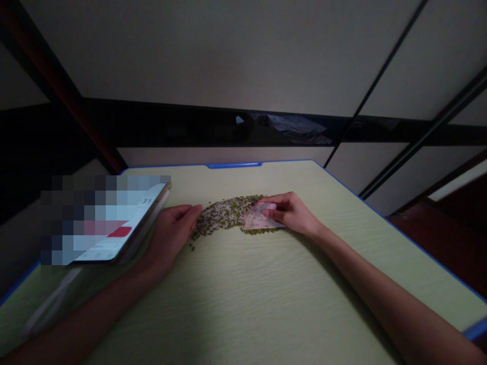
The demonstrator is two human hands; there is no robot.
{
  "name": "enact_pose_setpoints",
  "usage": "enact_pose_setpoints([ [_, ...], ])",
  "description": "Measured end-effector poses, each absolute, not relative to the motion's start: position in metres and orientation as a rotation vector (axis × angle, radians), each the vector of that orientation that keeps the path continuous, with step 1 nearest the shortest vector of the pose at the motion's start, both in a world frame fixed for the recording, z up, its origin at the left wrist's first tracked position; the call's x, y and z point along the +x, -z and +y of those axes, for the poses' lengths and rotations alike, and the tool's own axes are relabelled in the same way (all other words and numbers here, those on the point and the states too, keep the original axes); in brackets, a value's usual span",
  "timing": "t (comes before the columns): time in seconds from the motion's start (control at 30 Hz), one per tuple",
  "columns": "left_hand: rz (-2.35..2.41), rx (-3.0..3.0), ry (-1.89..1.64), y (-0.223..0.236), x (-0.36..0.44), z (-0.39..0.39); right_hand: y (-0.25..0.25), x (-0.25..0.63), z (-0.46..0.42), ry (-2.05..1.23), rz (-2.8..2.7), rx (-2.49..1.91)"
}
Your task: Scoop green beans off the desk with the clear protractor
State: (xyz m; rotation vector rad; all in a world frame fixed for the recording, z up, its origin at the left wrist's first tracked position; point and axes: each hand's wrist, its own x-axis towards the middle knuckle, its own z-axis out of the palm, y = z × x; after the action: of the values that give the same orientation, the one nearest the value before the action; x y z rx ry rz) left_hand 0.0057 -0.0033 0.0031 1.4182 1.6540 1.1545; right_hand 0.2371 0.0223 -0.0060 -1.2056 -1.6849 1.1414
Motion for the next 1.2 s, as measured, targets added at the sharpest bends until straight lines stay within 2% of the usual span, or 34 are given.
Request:
enact_pose_setpoints([
  [1.2, 1.642, 1.411, -1.153, -0.0027, 0.0057, -0.0031, 0.0038, 0.2324, 0.0208, -1.16, -1.64, -1.232],
])
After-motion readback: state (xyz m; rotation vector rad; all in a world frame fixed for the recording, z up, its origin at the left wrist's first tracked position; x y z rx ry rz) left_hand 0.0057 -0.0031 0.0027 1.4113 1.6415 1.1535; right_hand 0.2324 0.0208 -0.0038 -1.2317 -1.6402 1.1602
